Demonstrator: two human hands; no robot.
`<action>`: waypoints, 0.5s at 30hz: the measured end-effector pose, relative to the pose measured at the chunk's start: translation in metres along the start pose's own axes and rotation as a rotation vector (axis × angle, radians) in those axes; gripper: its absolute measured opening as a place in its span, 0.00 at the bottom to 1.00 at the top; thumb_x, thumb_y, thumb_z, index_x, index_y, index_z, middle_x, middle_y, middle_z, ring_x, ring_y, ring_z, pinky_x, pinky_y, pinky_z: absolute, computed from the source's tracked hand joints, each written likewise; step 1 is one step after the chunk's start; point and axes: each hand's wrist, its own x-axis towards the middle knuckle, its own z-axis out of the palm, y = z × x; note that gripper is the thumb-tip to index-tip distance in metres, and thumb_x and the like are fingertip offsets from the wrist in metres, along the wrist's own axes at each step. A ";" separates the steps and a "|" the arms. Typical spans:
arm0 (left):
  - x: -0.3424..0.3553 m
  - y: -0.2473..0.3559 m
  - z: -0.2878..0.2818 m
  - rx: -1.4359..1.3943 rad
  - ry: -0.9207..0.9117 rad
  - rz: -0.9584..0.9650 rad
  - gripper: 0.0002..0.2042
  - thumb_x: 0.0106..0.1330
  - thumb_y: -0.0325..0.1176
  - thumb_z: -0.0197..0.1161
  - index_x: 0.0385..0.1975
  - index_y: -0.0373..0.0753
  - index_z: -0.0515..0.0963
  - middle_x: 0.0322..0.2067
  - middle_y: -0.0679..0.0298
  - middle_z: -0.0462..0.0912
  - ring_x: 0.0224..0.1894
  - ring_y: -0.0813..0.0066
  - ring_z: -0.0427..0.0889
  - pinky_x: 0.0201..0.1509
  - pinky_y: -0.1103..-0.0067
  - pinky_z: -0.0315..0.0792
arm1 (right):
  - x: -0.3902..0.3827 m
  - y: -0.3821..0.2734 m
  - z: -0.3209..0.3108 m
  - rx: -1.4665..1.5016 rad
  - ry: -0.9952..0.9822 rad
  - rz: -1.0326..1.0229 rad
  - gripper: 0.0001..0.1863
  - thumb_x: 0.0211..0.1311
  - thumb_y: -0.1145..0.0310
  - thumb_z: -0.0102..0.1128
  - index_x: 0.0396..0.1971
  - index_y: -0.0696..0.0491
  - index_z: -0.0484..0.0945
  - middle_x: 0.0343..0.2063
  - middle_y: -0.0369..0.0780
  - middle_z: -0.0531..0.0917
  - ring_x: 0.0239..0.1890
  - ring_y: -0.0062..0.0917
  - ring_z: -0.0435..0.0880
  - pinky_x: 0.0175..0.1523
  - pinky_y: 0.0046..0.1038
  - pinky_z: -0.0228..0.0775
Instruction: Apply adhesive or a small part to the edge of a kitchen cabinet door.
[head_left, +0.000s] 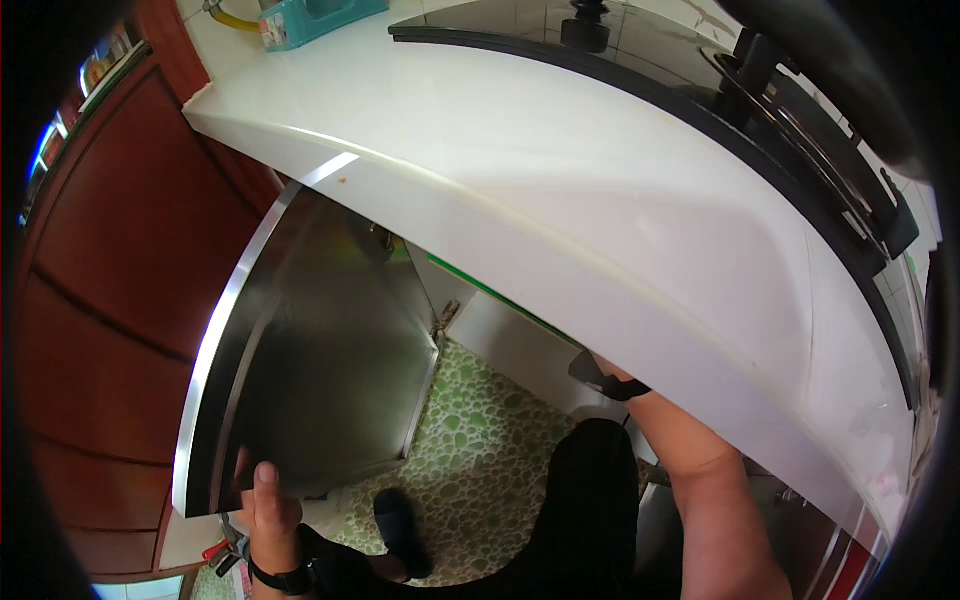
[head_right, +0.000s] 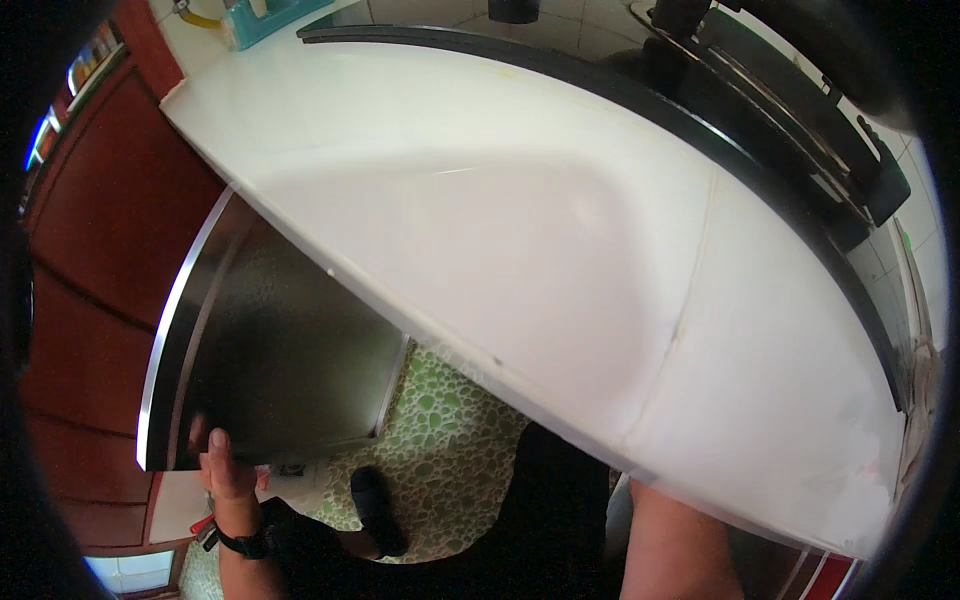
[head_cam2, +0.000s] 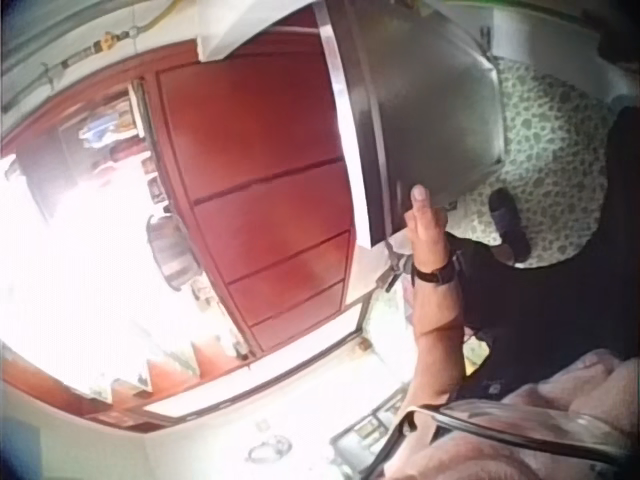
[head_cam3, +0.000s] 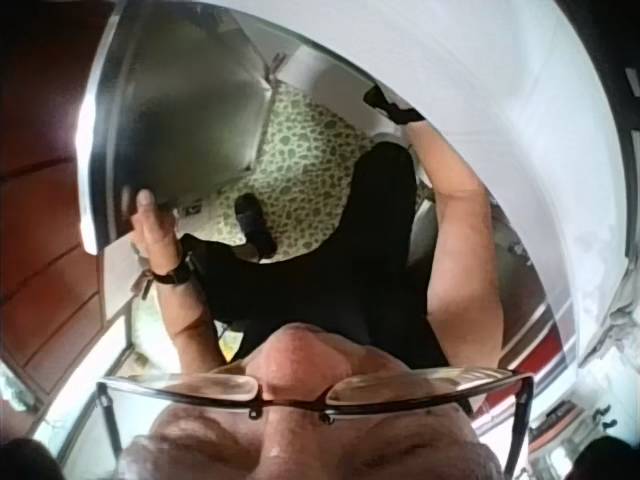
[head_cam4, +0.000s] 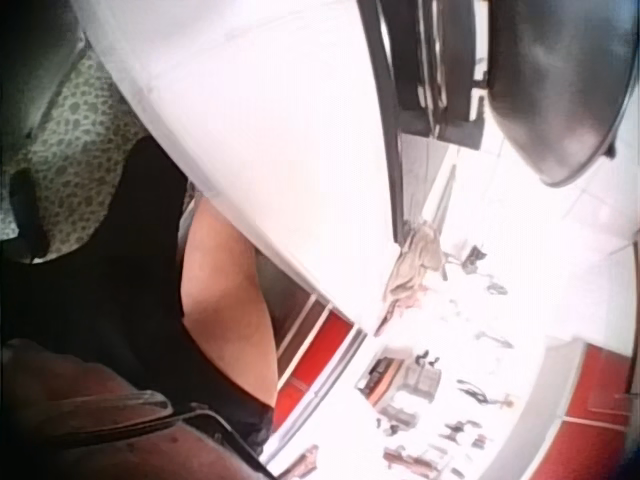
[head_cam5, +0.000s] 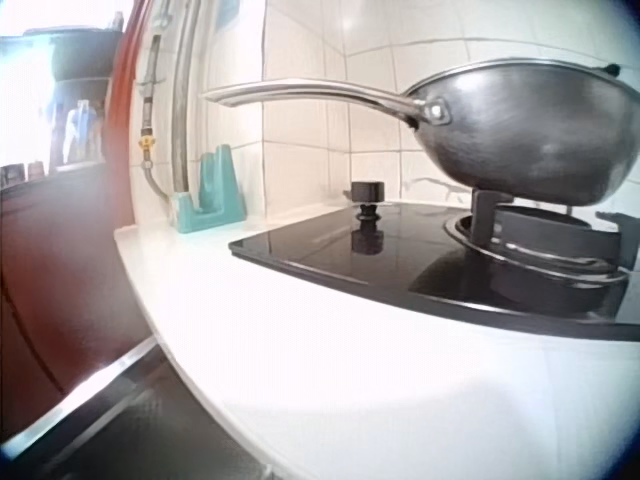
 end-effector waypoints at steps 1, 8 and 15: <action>0.006 -0.011 0.005 -0.035 -0.020 0.033 0.28 0.71 0.40 0.54 0.65 0.27 0.65 0.66 0.47 0.68 0.67 0.58 0.68 0.72 0.65 0.59 | -0.002 0.003 -0.022 -0.065 0.006 0.004 0.10 0.65 0.63 0.64 0.35 0.55 0.79 0.22 0.35 0.76 0.26 0.20 0.71 0.32 0.27 0.66; -0.004 -0.019 -0.001 0.029 0.001 0.045 0.26 0.71 0.41 0.53 0.64 0.31 0.68 0.66 0.49 0.68 0.67 0.58 0.65 0.72 0.62 0.58 | 0.003 0.005 -0.012 -0.024 -0.010 -0.017 0.10 0.65 0.63 0.65 0.35 0.55 0.79 0.22 0.35 0.76 0.26 0.19 0.71 0.32 0.27 0.66; -0.010 -0.008 0.002 -0.059 -0.008 -0.050 0.31 0.68 0.46 0.58 0.66 0.33 0.67 0.63 0.50 0.70 0.64 0.58 0.68 0.70 0.64 0.60 | -0.002 0.014 -0.016 0.019 -0.042 -0.025 0.10 0.65 0.63 0.65 0.34 0.55 0.79 0.21 0.34 0.76 0.26 0.19 0.70 0.32 0.27 0.65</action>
